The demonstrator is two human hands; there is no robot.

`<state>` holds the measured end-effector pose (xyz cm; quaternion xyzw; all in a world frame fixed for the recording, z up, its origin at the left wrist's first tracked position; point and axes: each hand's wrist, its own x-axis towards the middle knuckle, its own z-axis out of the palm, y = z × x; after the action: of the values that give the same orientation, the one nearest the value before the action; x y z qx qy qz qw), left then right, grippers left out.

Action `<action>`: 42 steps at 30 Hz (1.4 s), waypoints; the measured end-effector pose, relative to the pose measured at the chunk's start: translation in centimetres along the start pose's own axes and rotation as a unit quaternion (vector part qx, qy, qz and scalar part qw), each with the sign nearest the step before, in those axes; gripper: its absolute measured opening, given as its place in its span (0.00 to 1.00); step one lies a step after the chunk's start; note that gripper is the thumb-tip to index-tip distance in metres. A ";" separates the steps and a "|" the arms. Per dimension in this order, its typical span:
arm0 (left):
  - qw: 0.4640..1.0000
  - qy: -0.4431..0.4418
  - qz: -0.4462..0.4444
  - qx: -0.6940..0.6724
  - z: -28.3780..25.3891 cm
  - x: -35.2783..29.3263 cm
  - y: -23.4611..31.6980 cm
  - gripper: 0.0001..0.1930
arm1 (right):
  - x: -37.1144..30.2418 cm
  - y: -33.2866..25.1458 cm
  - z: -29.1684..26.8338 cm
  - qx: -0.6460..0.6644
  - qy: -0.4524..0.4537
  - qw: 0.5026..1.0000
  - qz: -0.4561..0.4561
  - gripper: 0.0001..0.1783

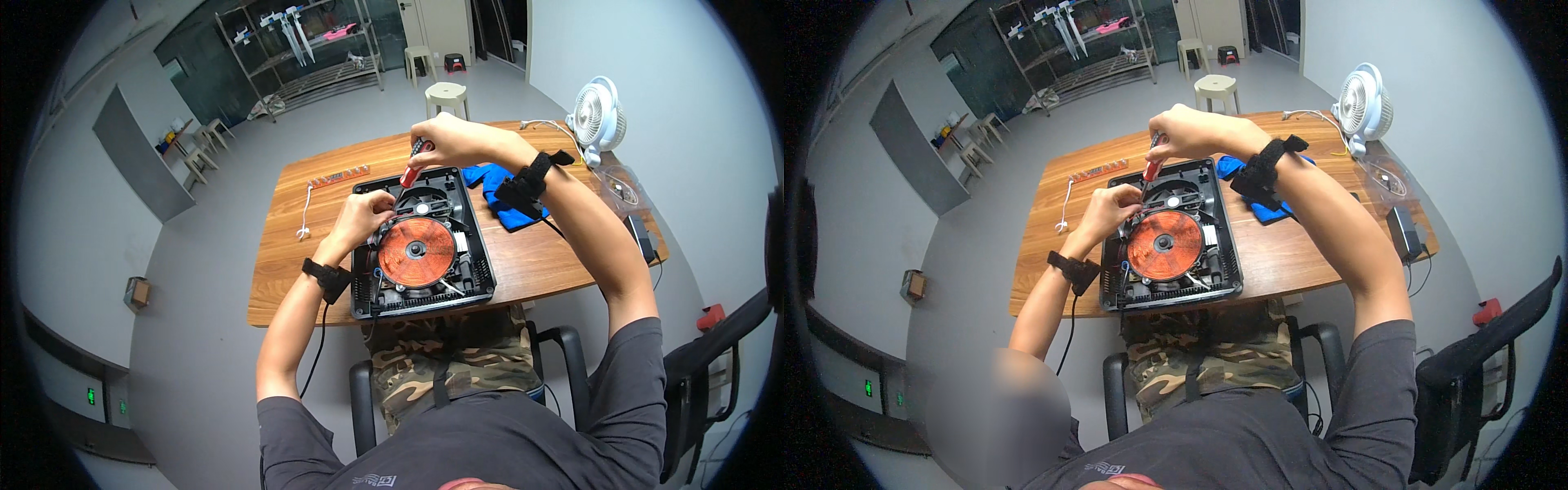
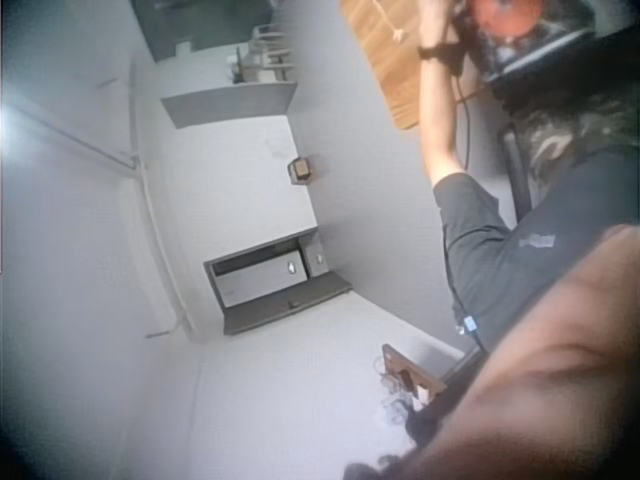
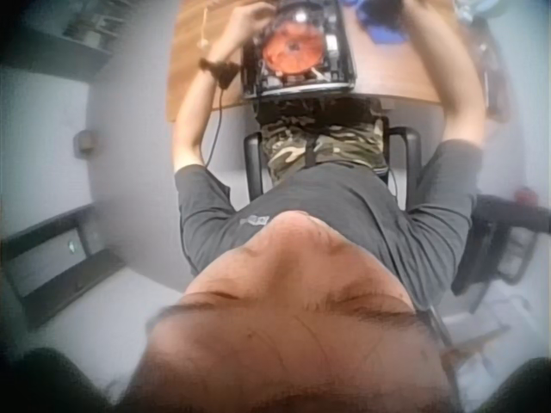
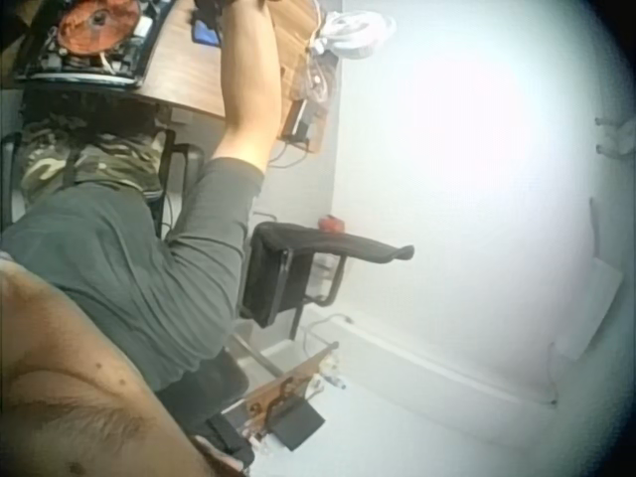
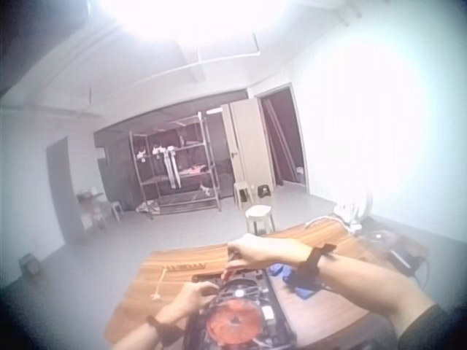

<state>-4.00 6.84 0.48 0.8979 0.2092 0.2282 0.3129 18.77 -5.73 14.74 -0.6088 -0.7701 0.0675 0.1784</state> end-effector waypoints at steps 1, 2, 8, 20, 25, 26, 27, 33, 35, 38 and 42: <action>1.000 0.000 0.006 0.016 -0.1 0.0 0.1 0.11 | 0.1 -0.1 0.1 0.002 0.003 1.000 0.003 0.26; 0.999 0.000 0.013 0.030 -0.1 0.0 0.2 0.12 | 0.1 -0.1 0.2 0.004 0.005 1.000 0.008 0.26; 0.998 0.014 0.044 0.049 -0.5 0.7 -0.9 0.16 | 1.4 1.0 1.1 -0.021 0.025 0.999 -0.029 0.26; 0.984 -0.068 0.018 0.164 1.4 1.7 -5.4 0.19 | 4.7 1.4 3.4 -0.006 -0.030 0.995 -0.096 0.18; 0.987 -0.068 -0.005 0.148 1.5 1.6 -6.2 0.19 | 5.7 1.3 3.7 -0.005 -0.050 0.993 -0.105 0.16; 0.987 -0.067 -0.001 0.147 1.7 1.8 -6.2 0.19 | 5.6 1.5 3.7 -0.004 -0.049 0.993 -0.108 0.16; 0.987 -0.066 0.002 0.147 1.8 1.9 -6.1 0.19 | 5.6 1.6 3.8 -0.003 -0.048 0.993 -0.112 0.16; 0.982 -0.110 -0.005 0.156 1.2 2.6 -6.1 0.20 | 6.4 1.7 4.0 0.003 -0.065 0.993 -0.096 0.16; 0.981 -0.118 0.003 0.154 1.0 2.7 -6.1 0.21 | 6.7 1.9 4.2 0.006 -0.062 0.993 -0.105 0.16; 0.982 -0.121 -0.003 0.147 0.9 2.7 -6.1 0.21 | 6.9 1.7 4.2 0.009 -0.064 0.993 -0.100 0.16; 0.977 -0.150 -0.020 0.151 0.6 3.3 -5.8 0.22 | 7.0 1.4 3.9 -0.011 -0.074 0.993 -0.087 0.16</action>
<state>-2.39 12.39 -2.87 0.9545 0.2097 0.0505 0.2058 17.28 1.82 12.05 -0.5346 -0.8320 0.0875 0.1194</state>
